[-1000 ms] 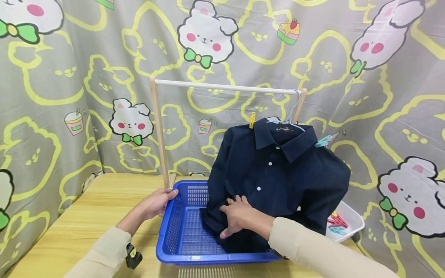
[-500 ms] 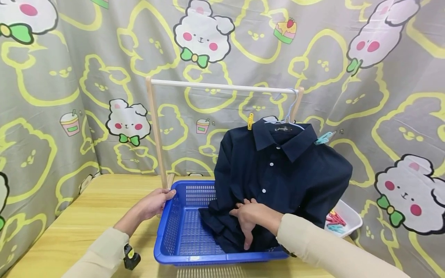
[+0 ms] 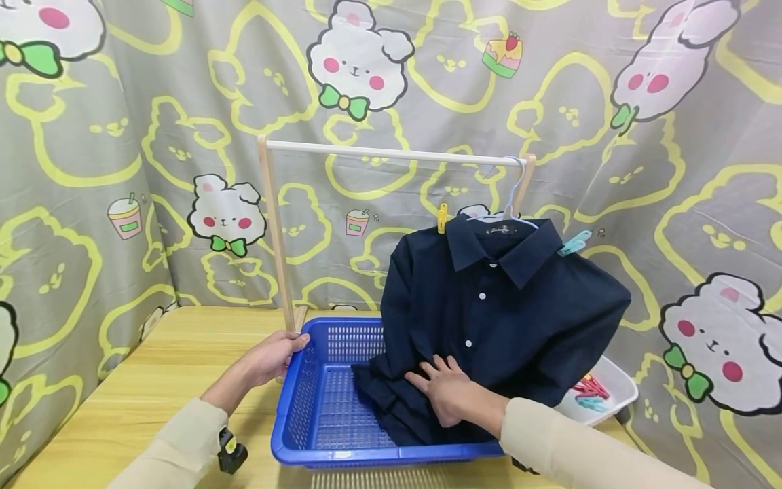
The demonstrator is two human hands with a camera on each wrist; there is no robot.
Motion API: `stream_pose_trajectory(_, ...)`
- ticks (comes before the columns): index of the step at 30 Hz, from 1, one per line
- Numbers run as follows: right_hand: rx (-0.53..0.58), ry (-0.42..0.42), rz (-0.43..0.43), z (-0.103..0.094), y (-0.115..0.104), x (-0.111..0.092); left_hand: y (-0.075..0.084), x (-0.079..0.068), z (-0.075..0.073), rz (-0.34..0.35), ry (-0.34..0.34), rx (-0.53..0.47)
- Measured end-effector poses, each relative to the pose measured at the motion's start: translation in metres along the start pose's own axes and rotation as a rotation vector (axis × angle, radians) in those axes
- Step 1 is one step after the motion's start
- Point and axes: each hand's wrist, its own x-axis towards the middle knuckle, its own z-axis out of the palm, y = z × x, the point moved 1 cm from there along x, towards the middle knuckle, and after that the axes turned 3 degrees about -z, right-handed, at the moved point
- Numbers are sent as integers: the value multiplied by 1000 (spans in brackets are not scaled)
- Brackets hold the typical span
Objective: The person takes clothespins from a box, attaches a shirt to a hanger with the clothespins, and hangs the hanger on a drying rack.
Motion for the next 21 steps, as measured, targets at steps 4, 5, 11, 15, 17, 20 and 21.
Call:
stream_pose_trajectory(4,4,75,-11,9,-2,0,0,0,0,-1,2,-4)
stream_pose_trajectory(5,11,88,-12,10,-2,0,0,0,0,0,2,-5)
stream_pose_trajectory(11,46,134,-27,16,-2,2,1,-1,1,-4,6,-4)
stream_pose_trajectory(15,102,191,-45,17,-2,2,1,-1,1,-6,7,-4)
stream_pose_trajectory(17,129,232,-55,17,-2,3,1,-1,1,-4,6,-6)
stream_pose_trajectory(20,152,281,-70,18,-1,3,0,-1,0,1,0,-7)
stream_pose_trajectory(21,156,293,-74,18,-1,4,0,-1,0,2,0,-7)
